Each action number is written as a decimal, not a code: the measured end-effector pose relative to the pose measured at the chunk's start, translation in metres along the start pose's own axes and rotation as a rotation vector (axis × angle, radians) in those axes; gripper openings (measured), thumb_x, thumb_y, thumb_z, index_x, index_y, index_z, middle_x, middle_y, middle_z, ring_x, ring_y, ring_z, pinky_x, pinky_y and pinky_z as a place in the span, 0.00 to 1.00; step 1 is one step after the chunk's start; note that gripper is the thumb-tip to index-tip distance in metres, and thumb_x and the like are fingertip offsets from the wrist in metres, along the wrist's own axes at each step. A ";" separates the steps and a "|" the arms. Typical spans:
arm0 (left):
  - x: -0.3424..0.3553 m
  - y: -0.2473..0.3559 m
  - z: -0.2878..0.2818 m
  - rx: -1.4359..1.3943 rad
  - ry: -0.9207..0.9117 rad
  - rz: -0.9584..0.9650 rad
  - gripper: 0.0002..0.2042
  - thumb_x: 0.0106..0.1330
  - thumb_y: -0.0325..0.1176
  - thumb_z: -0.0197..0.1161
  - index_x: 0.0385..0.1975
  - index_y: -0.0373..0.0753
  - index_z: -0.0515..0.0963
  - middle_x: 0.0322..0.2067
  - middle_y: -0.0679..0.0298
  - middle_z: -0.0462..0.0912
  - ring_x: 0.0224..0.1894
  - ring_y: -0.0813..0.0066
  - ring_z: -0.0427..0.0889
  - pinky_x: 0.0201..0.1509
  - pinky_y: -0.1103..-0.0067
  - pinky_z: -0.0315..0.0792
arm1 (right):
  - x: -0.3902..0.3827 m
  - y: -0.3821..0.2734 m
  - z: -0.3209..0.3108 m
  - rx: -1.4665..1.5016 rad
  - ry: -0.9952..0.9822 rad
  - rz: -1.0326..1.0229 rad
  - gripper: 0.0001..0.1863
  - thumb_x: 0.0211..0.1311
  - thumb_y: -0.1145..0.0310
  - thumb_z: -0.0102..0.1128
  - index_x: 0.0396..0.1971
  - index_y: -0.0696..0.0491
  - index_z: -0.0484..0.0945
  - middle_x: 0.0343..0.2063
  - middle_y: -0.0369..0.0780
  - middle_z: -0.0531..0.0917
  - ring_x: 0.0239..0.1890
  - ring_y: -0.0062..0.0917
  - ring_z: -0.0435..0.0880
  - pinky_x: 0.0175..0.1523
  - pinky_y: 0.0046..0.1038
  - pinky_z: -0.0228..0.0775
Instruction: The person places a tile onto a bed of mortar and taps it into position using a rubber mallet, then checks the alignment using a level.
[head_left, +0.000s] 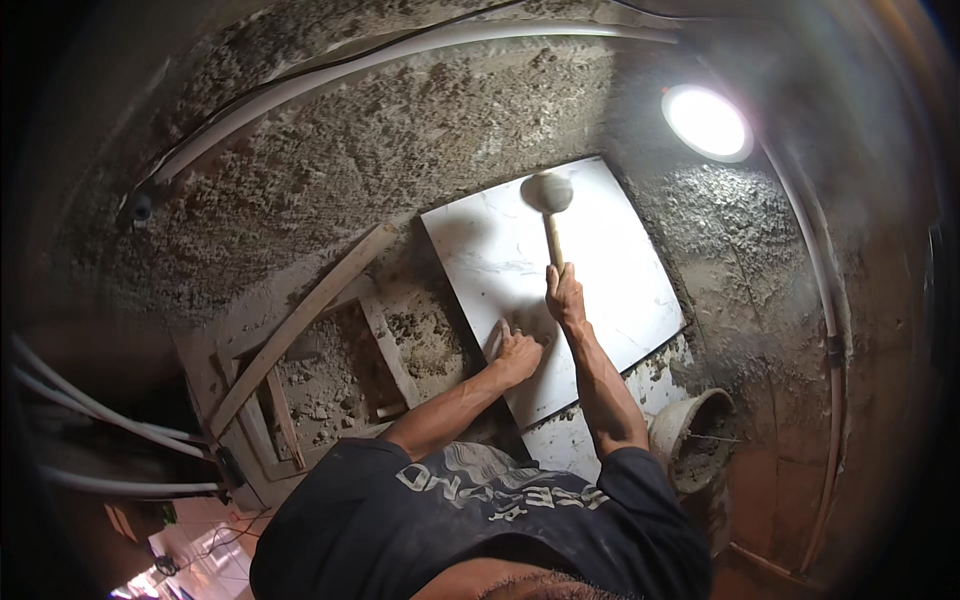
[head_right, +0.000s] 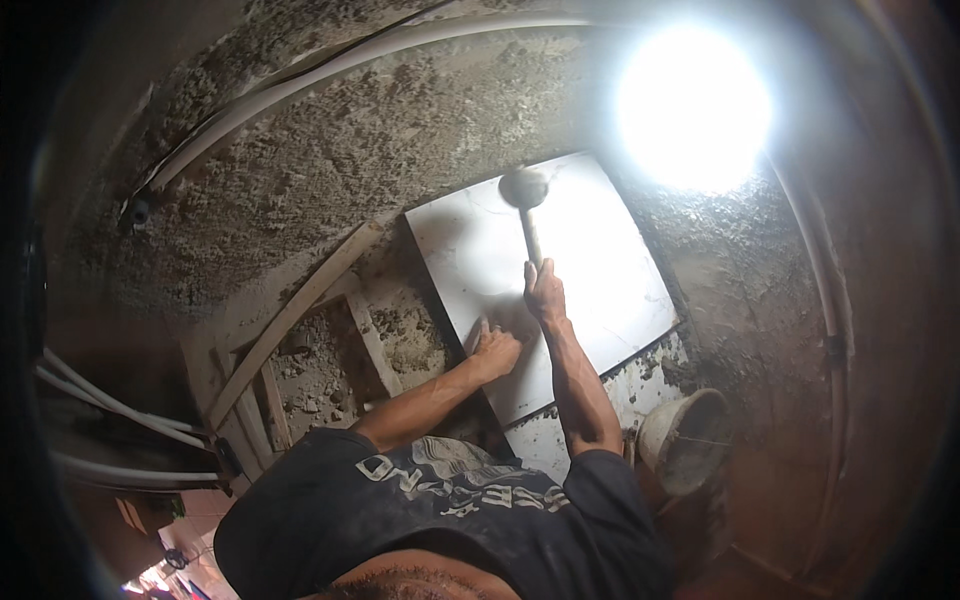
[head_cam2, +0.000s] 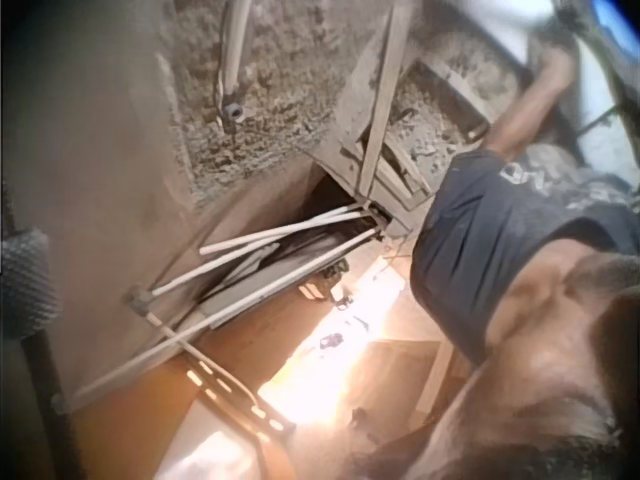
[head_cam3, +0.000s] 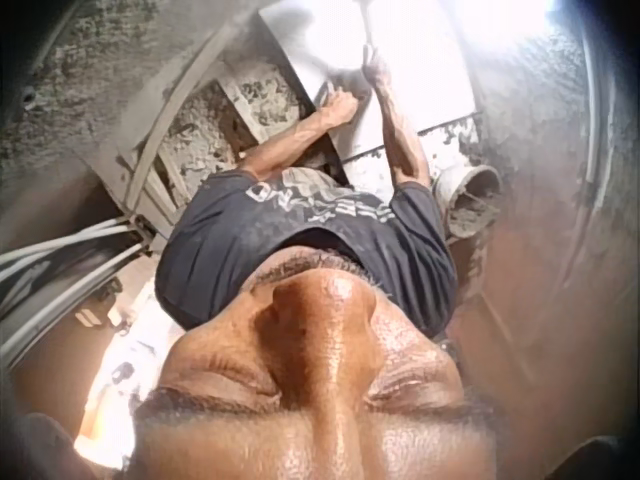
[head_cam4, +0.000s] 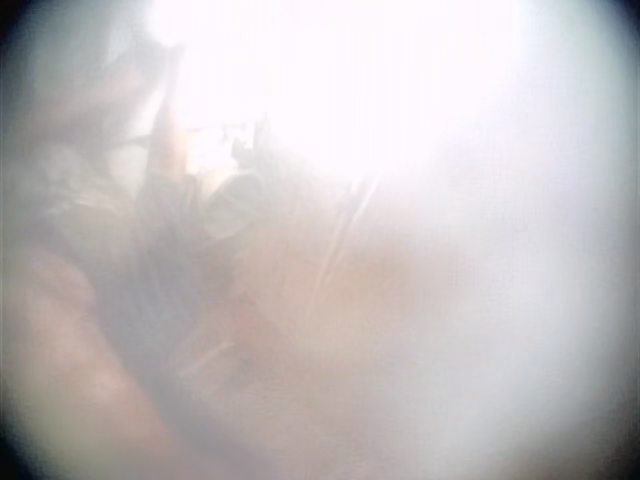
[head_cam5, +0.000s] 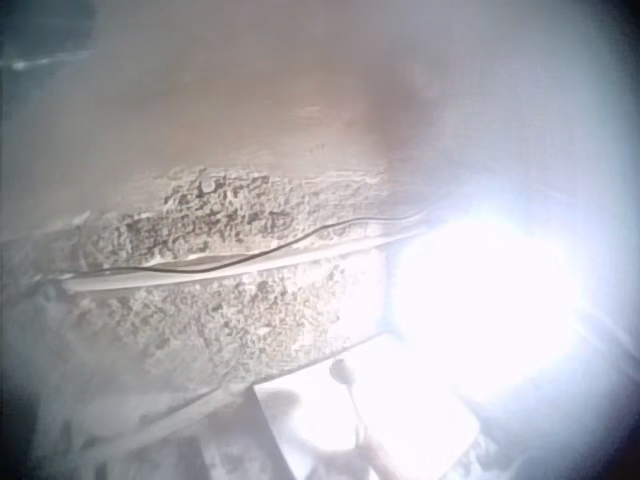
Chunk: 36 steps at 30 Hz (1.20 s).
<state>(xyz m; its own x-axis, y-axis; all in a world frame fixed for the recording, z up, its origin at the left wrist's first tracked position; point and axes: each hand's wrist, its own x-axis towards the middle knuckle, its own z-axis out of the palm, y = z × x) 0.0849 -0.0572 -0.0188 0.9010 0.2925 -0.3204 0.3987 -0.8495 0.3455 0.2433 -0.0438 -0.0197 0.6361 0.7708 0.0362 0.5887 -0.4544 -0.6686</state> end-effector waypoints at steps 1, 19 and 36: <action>0.001 0.001 -0.002 0.054 0.001 0.012 0.20 0.56 0.29 0.55 0.50 0.47 0.77 0.38 0.51 0.82 0.52 0.45 0.74 0.61 0.38 0.43 | -0.008 0.005 0.002 -0.080 -0.049 -0.028 0.20 0.68 0.54 0.44 0.32 0.59 0.65 0.19 0.57 0.76 0.22 0.51 0.78 0.25 0.42 0.66; 0.006 -0.009 0.010 -0.022 0.003 -0.052 0.35 0.51 0.40 0.65 0.64 0.59 0.62 0.69 0.55 0.44 0.68 0.36 0.43 0.63 0.39 0.38 | -0.028 -0.008 -0.031 -0.012 0.057 0.169 0.26 0.67 0.48 0.42 0.35 0.61 0.69 0.21 0.56 0.78 0.27 0.51 0.79 0.32 0.45 0.68; 0.005 0.001 0.005 0.021 0.058 -0.013 0.45 0.38 0.41 0.76 0.63 0.55 0.61 0.66 0.51 0.48 0.65 0.32 0.47 0.62 0.38 0.43 | -0.095 0.112 -0.112 0.000 0.350 0.518 0.32 0.67 0.46 0.38 0.45 0.67 0.68 0.37 0.63 0.78 0.45 0.55 0.76 0.50 0.44 0.67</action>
<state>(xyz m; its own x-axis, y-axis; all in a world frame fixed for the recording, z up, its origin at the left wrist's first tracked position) 0.0887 -0.0590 -0.0249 0.9044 0.3283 -0.2726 0.4073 -0.8545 0.3225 0.3045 -0.2180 -0.0153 0.9647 0.2582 -0.0512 0.1600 -0.7299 -0.6646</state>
